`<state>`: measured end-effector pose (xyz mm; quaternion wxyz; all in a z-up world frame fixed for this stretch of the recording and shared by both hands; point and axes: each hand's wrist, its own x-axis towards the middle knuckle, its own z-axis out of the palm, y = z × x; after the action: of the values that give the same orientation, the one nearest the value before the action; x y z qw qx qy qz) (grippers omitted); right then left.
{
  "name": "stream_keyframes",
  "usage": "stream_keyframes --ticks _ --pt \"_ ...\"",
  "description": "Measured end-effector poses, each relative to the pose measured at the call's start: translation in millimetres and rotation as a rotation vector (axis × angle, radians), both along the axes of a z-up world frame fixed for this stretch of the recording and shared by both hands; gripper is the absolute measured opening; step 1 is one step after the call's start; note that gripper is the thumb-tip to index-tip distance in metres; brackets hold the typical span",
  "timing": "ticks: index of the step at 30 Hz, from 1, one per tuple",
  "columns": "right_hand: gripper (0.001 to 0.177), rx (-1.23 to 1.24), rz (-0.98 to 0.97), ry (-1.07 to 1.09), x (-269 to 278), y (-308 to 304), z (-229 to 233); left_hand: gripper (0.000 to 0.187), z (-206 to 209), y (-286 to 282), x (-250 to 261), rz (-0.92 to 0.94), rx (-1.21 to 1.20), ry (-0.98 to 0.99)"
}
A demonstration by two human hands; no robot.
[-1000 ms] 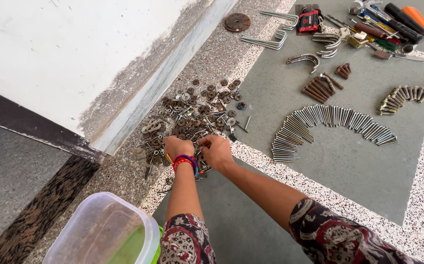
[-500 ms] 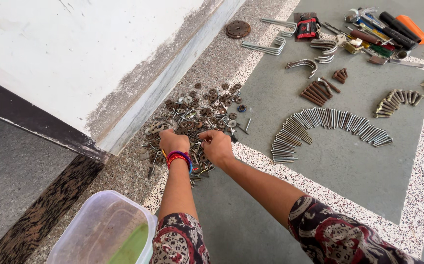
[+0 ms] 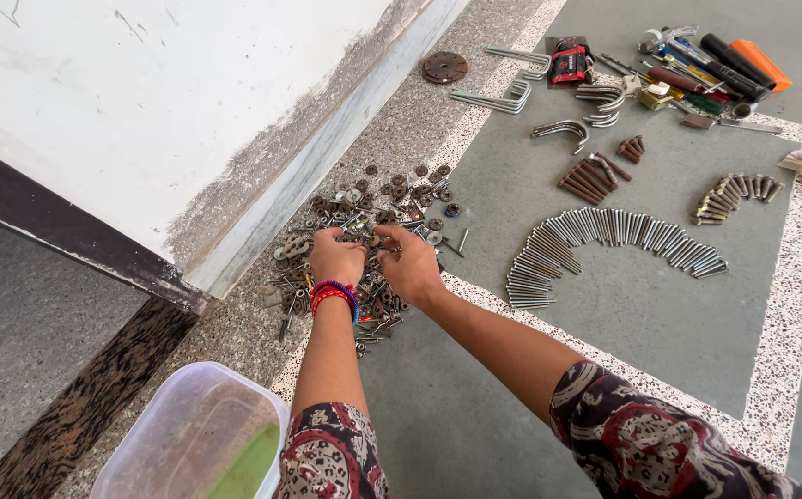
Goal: The person sorts a pile of mixed hardware on a tiled floor, picking out long silver nails and arranging them in a curved pattern. They repeatedly sift through the pile to find matching nails and place them in the growing arc.
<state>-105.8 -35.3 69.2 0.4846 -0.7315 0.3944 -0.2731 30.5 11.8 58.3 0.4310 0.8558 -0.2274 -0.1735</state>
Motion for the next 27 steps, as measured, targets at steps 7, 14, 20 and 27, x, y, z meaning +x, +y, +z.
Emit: stream_keyframes --ticks 7,14,20,27 --pt "0.030 -0.020 -0.010 -0.013 -12 -12 10 0.059 -5 -13 -5 -0.146 -0.079 0.184" --pt "0.021 -0.128 -0.044 0.061 -28 -25 12 0.061 -1 -18 -13 -0.247 0.012 0.021" --pt "0.018 -0.154 0.074 0.201 -44 -34 12 0.068 19 -21 -25 -0.271 0.338 -0.151" --pt "0.022 -0.297 0.250 0.318 -72 -45 7 0.053 5 -57 -44 -0.354 0.558 -0.342"
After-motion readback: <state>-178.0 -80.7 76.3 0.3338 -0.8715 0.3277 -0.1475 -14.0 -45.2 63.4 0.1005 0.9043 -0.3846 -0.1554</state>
